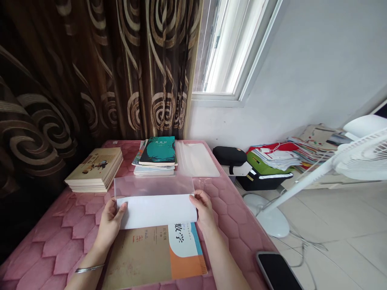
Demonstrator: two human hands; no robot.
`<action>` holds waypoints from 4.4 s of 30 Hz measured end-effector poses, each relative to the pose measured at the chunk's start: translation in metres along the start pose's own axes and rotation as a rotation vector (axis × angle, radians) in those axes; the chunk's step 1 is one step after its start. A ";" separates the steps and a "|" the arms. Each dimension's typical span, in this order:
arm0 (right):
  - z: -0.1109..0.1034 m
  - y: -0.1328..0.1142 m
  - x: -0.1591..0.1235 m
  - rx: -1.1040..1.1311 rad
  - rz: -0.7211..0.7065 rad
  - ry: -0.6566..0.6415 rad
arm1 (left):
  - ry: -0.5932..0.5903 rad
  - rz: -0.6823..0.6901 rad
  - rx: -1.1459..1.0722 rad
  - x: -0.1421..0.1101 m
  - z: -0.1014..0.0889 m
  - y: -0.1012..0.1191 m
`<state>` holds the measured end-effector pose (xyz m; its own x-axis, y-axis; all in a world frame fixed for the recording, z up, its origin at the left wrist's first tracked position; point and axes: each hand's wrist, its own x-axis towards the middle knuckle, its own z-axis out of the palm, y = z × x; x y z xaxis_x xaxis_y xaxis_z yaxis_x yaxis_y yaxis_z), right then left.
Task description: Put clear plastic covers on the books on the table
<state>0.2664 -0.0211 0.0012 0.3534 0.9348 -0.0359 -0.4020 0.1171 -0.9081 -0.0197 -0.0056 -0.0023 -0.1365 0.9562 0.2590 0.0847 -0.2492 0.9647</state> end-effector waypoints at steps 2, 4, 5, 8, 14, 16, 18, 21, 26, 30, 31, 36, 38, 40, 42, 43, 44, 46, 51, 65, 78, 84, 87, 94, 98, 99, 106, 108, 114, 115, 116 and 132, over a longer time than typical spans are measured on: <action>0.001 -0.001 0.000 0.001 0.005 0.019 | 0.007 0.008 0.003 0.000 0.000 -0.001; 0.000 -0.001 0.000 -0.013 0.021 0.024 | 0.008 0.012 0.006 0.000 0.001 -0.001; -0.001 0.000 0.001 -0.021 0.029 0.024 | 0.007 0.013 0.006 0.000 0.001 -0.001; -0.004 0.003 0.002 -0.027 0.036 0.036 | 0.005 0.008 0.002 0.000 0.002 0.000; -0.004 0.007 0.004 -0.027 0.016 0.050 | 0.007 -0.013 -0.017 0.000 0.002 0.002; -0.003 0.006 0.003 -0.037 0.012 0.056 | 0.000 -0.019 -0.024 -0.001 0.002 0.002; -0.002 0.005 0.002 -0.042 0.010 0.060 | -0.003 -0.022 -0.027 -0.001 0.003 0.003; 0.000 0.003 0.001 -0.046 0.009 0.067 | -0.003 -0.026 -0.029 -0.002 0.002 0.005; 0.001 0.001 0.001 -0.046 0.030 0.065 | -0.015 -0.042 -0.037 -0.002 0.001 0.007; 0.000 0.002 0.002 -0.051 0.029 0.058 | -0.017 -0.050 -0.035 -0.003 0.001 0.007; 0.000 0.003 0.002 -0.057 0.024 0.059 | -0.017 -0.052 -0.035 -0.003 0.001 0.007; -0.001 0.005 0.002 -0.108 -0.012 0.070 | 0.003 -0.069 -0.039 -0.003 0.001 0.004; -0.001 0.006 0.002 -0.138 -0.031 0.062 | 0.006 -0.078 -0.051 -0.002 0.001 0.003; -0.002 0.006 0.001 -0.161 -0.038 0.038 | 0.012 -0.080 -0.060 -0.002 0.001 0.002; -0.003 0.006 0.000 -0.178 -0.037 0.011 | 0.027 -0.074 -0.059 -0.001 0.002 0.002; -0.003 0.007 -0.001 -0.190 -0.041 0.003 | 0.036 -0.070 -0.054 -0.001 0.002 0.002; -0.004 0.007 -0.001 -0.206 -0.050 -0.001 | 0.045 -0.069 -0.050 -0.001 0.002 0.002; -0.004 0.007 -0.001 -0.247 -0.082 -0.003 | 0.056 -0.069 -0.046 0.000 0.002 0.002; 0.001 0.004 -0.004 -0.401 -0.169 0.013 | 0.042 -0.082 -0.055 0.000 0.002 0.001; 0.001 0.007 -0.005 -0.385 -0.198 0.017 | 0.029 -0.127 -0.140 0.001 0.000 -0.006; -0.001 0.014 -0.002 -0.421 -0.218 0.022 | 0.034 -0.098 -0.092 0.001 0.002 -0.002; 0.001 0.012 -0.005 -0.419 -0.178 0.014 | 0.038 -0.118 -0.068 0.000 0.003 -0.002; 0.003 0.013 -0.004 -0.442 -0.203 0.033 | 0.066 -0.124 -0.075 0.000 0.002 0.000; 0.001 0.019 -0.002 -0.461 -0.208 0.064 | 0.082 -0.158 -0.088 -0.001 0.004 0.006; 0.001 0.019 -0.002 -0.465 -0.230 0.069 | 0.089 -0.153 -0.084 -0.002 0.005 0.005; 0.001 0.019 -0.002 -0.467 -0.234 0.070 | 0.090 -0.150 -0.079 -0.002 0.005 0.005; 0.003 0.017 -0.005 -0.472 -0.244 0.073 | 0.083 -0.147 -0.061 -0.002 0.005 0.000; 0.003 0.017 -0.005 -0.453 -0.239 0.064 | 0.085 -0.148 -0.055 -0.002 0.004 -0.001; 0.005 0.014 -0.007 -0.476 -0.263 0.063 | 0.098 -0.134 -0.015 -0.002 0.006 0.000; 0.006 0.013 -0.007 -0.491 -0.271 0.071 | 0.107 -0.136 -0.017 -0.003 0.006 0.002; 0.007 0.013 -0.007 -0.503 -0.276 0.079 | 0.115 -0.138 -0.022 -0.003 0.006 0.003; 0.008 0.013 -0.008 -0.427 -0.217 0.064 | 0.127 -0.153 -0.011 -0.002 0.008 0.003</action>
<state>0.2518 -0.0247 -0.0073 0.4478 0.8798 0.1594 0.0642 0.1462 -0.9872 -0.0116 -0.0073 0.0000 -0.2702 0.9562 0.1128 0.0429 -0.1051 0.9935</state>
